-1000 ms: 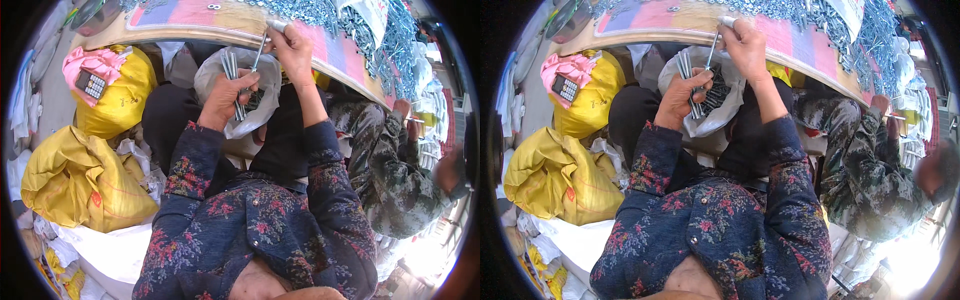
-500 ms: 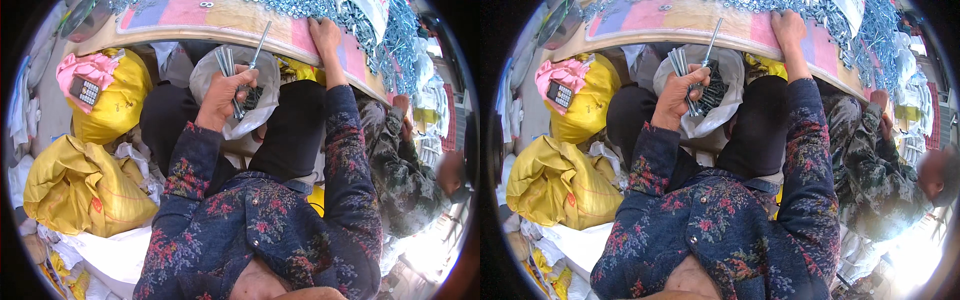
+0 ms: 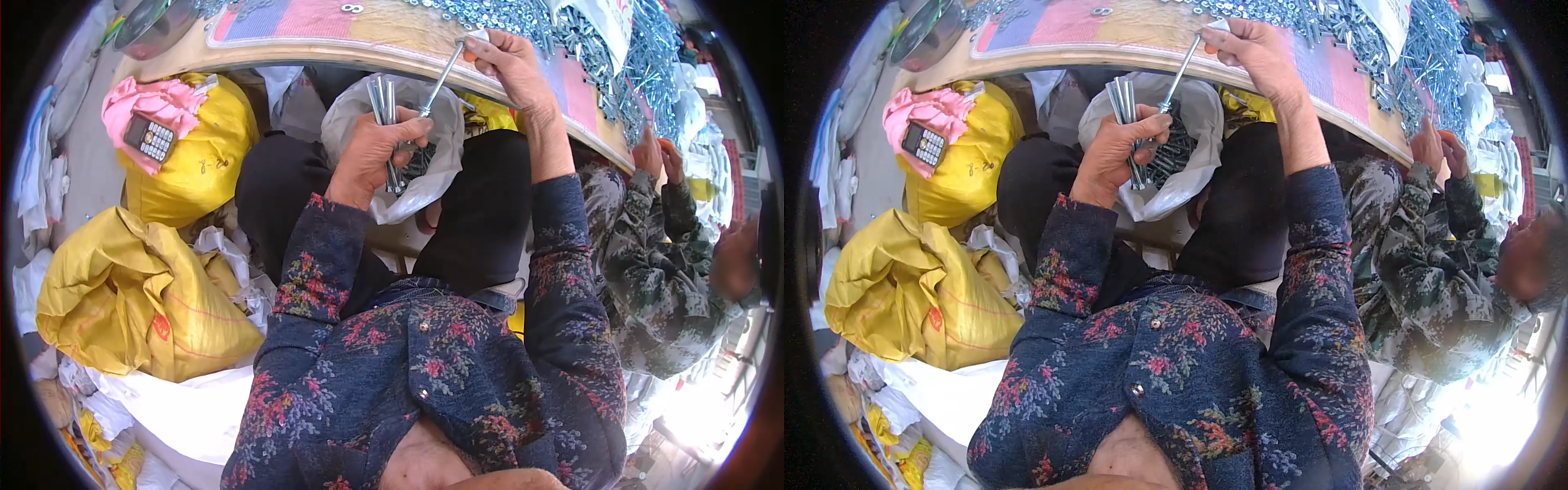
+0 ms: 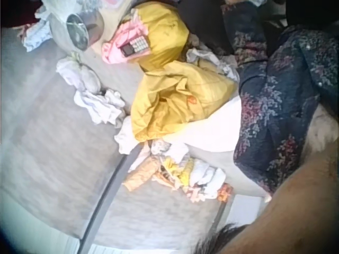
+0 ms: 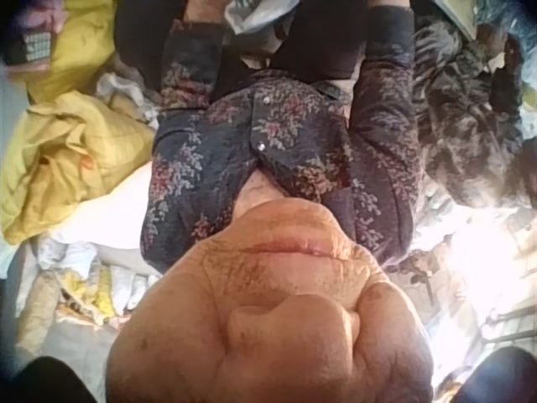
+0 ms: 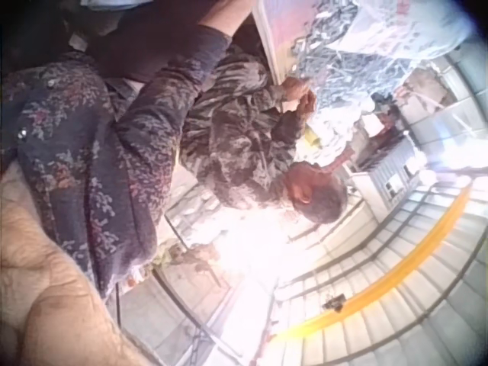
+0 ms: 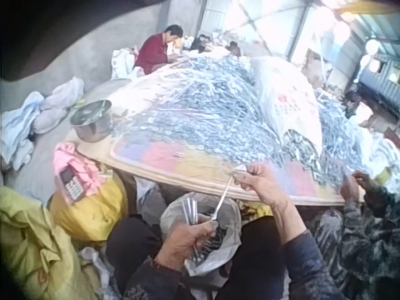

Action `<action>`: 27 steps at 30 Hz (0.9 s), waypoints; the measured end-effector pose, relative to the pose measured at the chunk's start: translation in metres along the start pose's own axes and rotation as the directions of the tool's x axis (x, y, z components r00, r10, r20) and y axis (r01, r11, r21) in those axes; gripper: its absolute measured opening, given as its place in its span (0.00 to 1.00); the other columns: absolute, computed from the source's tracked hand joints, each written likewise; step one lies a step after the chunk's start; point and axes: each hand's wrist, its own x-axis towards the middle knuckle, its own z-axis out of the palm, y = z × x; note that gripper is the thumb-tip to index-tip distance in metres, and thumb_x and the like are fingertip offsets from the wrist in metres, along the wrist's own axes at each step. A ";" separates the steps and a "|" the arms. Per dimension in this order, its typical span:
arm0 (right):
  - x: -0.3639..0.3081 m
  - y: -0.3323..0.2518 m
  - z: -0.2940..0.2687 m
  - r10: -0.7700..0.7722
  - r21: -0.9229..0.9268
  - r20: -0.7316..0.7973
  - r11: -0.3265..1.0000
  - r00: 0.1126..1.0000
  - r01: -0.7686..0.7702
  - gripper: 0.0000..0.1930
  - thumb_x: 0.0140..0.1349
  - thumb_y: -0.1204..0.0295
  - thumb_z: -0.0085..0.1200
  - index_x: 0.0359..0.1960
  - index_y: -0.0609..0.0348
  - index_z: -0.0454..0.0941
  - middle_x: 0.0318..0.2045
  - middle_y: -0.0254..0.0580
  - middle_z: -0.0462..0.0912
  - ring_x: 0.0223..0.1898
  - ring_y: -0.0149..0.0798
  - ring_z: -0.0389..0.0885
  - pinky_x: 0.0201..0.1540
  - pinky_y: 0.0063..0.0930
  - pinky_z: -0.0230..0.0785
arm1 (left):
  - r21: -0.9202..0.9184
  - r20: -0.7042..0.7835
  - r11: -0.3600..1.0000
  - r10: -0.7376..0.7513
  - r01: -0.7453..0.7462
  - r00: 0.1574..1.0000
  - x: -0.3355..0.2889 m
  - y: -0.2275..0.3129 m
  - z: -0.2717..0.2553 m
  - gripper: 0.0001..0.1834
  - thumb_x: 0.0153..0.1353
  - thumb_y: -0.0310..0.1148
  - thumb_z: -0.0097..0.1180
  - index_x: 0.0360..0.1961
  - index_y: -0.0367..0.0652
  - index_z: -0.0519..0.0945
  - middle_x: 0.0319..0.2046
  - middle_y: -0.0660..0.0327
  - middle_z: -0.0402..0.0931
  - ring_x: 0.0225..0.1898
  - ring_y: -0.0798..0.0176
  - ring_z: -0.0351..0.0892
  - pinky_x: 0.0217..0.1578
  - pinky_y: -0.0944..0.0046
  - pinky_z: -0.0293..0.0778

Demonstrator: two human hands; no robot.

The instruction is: The person assembles hardware by picking up long metal rods and threading washers and nuts onto them by hand from the table.

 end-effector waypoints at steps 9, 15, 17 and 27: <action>0.004 -0.038 0.057 0.050 -0.211 0.281 0.978 0.958 0.010 0.11 0.60 0.66 0.60 0.31 0.64 0.82 0.21 0.25 0.74 0.24 0.18 0.67 0.26 0.16 0.58 | -0.161 -0.004 0.986 -0.048 0.047 0.999 -0.001 0.009 -0.022 0.07 0.54 0.28 0.64 0.31 0.40 0.77 0.24 0.60 0.75 0.14 0.78 0.62 0.14 0.77 0.58; -0.016 -0.009 0.099 -0.211 -0.362 -0.267 0.926 0.940 0.105 0.13 0.63 0.65 0.56 0.38 0.66 0.81 0.22 0.33 0.79 0.25 0.26 0.74 0.28 0.22 0.66 | -0.229 -0.115 0.964 0.110 -0.135 0.987 -0.003 0.018 -0.022 0.05 0.56 0.24 0.61 0.31 0.37 0.77 0.25 0.59 0.76 0.15 0.76 0.63 0.16 0.76 0.59; -0.012 -0.013 0.110 -0.469 -0.570 -0.399 0.800 0.788 0.187 0.12 0.64 0.66 0.55 0.39 0.65 0.80 0.22 0.43 0.80 0.24 0.31 0.75 0.28 0.27 0.68 | -0.222 -0.123 0.963 0.126 -0.151 0.984 0.000 0.016 -0.024 0.04 0.56 0.24 0.61 0.32 0.37 0.77 0.25 0.59 0.76 0.15 0.75 0.63 0.16 0.75 0.60; -0.052 -0.070 0.162 -0.507 -0.436 -0.206 0.813 0.837 0.386 0.06 0.59 0.78 0.49 0.38 0.63 0.73 0.30 0.58 0.76 0.31 0.62 0.76 0.31 0.45 0.70 | -0.337 -0.191 0.907 0.196 -0.252 0.962 0.000 0.020 -0.028 0.07 0.54 0.24 0.63 0.33 0.34 0.79 0.24 0.62 0.77 0.19 0.73 0.70 0.16 0.74 0.60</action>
